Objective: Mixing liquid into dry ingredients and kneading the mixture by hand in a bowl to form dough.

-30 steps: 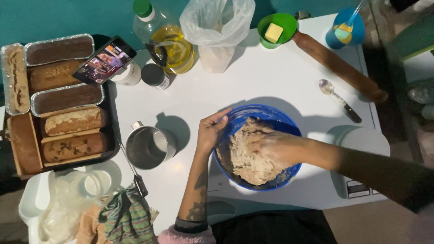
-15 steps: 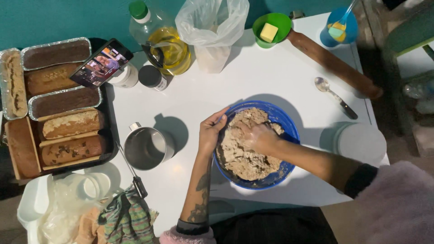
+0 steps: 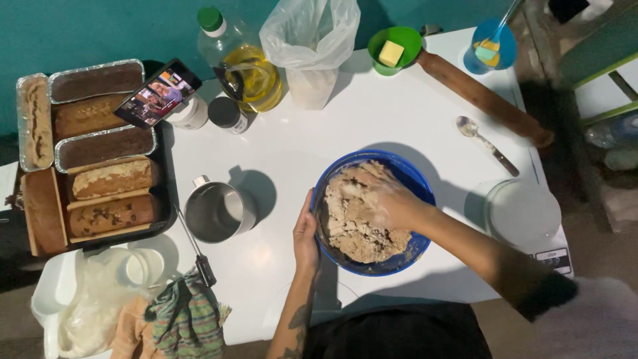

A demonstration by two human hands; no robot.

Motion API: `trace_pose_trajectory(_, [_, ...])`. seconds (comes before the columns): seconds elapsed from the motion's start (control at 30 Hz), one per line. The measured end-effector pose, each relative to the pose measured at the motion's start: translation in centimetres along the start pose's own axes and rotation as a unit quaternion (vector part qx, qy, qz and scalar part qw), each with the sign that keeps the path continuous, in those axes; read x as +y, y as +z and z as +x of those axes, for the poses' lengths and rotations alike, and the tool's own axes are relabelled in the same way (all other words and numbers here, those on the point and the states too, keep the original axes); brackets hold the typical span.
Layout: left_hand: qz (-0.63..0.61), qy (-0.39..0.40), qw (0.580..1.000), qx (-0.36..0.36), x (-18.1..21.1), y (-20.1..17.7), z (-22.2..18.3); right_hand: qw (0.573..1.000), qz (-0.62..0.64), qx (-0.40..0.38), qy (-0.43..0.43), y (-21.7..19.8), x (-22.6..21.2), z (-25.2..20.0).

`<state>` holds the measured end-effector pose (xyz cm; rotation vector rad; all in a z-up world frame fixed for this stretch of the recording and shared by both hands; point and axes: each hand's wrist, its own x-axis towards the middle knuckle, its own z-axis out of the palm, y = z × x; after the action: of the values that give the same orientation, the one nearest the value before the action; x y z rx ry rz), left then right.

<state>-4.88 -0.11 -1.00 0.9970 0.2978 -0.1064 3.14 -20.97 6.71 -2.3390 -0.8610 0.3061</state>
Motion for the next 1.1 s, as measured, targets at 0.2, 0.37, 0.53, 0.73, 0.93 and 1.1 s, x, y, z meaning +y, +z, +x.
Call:
trace_pose_trajectory(0.2, [-0.005,-0.011,1.000,0.007,0.5,0.0,0.5,0.999,-0.002,-0.045,-0.026,8.1,2.1,2.8])
trace_pose_trajectory(0.37, [0.016,0.004,1.000,0.002,0.5,0.5,0.5,0.991,0.030,-0.113,-0.066,6.5,0.7,-1.7])
trace_pose_trajectory(0.53, [0.059,0.005,0.998,0.022,1.2,1.4,-0.4,0.992,0.029,-0.109,-0.053,0.9,2.6,-2.4])
trace_pose_trajectory(0.73, [-0.082,-0.031,0.996,-0.024,2.2,2.2,-0.8,0.995,0.002,-0.101,0.023,3.4,1.2,1.7])
trace_pose_trajectory(0.93, [-0.132,-0.073,0.988,-0.040,2.6,1.4,-1.1,0.984,-0.042,-0.131,-0.112,6.8,-1.9,-1.0])
trace_pose_trajectory(1.1, [-0.131,-0.063,0.987,-0.061,2.0,1.1,-0.7,0.983,0.035,-0.169,-0.067,4.7,-0.5,-2.1])
